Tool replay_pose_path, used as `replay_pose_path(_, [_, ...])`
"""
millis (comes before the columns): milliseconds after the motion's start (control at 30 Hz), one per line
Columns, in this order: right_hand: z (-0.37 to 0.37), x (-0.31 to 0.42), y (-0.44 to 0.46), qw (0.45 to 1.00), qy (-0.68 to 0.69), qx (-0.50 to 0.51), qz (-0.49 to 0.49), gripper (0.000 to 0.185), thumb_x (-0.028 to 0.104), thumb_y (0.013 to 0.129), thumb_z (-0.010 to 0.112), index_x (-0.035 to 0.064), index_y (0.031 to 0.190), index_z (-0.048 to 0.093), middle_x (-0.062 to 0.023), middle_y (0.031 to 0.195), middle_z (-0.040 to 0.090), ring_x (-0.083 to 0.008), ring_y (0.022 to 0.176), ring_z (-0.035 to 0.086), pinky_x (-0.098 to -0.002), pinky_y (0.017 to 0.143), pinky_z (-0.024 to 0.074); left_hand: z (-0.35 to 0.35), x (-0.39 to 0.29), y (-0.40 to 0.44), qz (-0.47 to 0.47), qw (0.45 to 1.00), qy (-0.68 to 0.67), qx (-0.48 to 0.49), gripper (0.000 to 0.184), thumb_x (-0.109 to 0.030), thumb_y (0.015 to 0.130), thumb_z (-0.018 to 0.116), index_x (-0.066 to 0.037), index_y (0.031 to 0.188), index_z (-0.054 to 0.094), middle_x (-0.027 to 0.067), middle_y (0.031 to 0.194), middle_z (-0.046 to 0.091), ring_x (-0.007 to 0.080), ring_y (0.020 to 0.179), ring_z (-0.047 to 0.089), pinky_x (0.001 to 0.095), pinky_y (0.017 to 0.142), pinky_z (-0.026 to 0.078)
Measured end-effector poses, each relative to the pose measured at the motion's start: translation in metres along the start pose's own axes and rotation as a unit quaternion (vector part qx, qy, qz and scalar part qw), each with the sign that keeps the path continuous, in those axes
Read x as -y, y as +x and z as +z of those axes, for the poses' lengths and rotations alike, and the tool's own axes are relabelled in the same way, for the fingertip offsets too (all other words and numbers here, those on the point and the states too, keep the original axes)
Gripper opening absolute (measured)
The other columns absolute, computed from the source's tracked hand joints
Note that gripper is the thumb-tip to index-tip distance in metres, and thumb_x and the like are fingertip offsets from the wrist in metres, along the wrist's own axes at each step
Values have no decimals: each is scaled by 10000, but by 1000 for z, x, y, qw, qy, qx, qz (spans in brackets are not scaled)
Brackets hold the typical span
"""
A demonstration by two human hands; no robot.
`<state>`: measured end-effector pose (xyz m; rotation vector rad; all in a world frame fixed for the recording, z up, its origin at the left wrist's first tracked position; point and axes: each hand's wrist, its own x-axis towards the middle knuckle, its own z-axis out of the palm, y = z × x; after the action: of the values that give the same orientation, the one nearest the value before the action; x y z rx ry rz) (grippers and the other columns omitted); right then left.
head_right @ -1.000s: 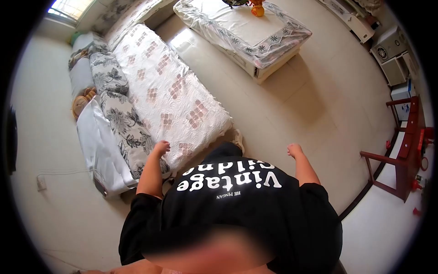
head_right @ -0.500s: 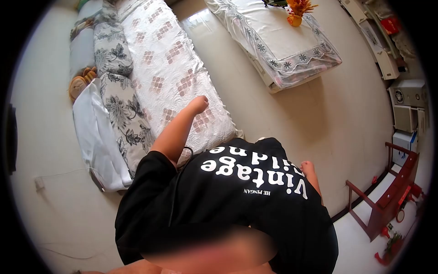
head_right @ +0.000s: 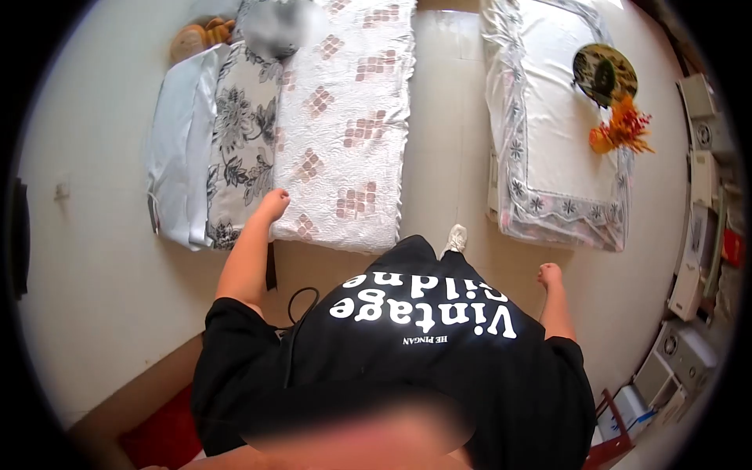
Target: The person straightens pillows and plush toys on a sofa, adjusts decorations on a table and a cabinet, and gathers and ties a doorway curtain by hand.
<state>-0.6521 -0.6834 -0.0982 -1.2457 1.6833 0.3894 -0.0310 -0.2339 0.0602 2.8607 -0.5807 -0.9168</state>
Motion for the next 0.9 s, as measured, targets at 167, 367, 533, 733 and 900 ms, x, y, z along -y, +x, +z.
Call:
replay_pose_path(167, [13, 173, 89, 985, -31, 17, -167, 192, 91, 766, 479, -17, 910, 545, -102, 676, 554, -176, 516, 529, -290, 442, 453, 7, 102, -87, -172, 982, -61, -35, 228, -198, 734, 522, -31, 871, 595, 162, 900, 600, 309, 877, 557, 368, 771, 439])
replay_pose_path(367, [122, 345, 47, 921, -221, 111, -302, 222, 149, 753, 522, -12, 894, 582, -109, 699, 597, -190, 587, 580, -314, 539, 475, 81, 179, -159, -342, 871, -351, -20, 119, -98, 773, 494, -7, 750, 568, 50, 628, 567, 135, 528, 541, 267, 493, 447])
replay_pose_path(533, [167, 439, 0, 851, -385, 171, -313, 209, 139, 749, 528, -14, 874, 595, -107, 672, 600, -188, 547, 571, -310, 516, 459, 107, 153, -154, -402, 798, -448, 23, 127, -122, 785, 497, -18, 785, 570, 59, 675, 576, 131, 563, 546, 271, 513, 456])
replay_pose_path(733, [208, 554, 18, 833, -408, 145, -344, 180, 127, 749, 537, -23, 838, 584, -100, 674, 585, -179, 582, 567, -302, 510, 472, 85, 158, -102, -355, 818, -451, -26, 134, -149, 767, 529, -30, 799, 583, 51, 672, 579, 123, 573, 536, 275, 544, 448])
replay_pose_path(900, [256, 633, 35, 794, -483, 163, -331, 170, 126, 747, 533, -17, 821, 588, -106, 654, 591, -185, 547, 572, -304, 508, 487, 23, 154, -49, -314, 817, -477, -84, 199, -169, 769, 554, -17, 897, 569, 54, 742, 590, 120, 624, 540, 269, 566, 442])
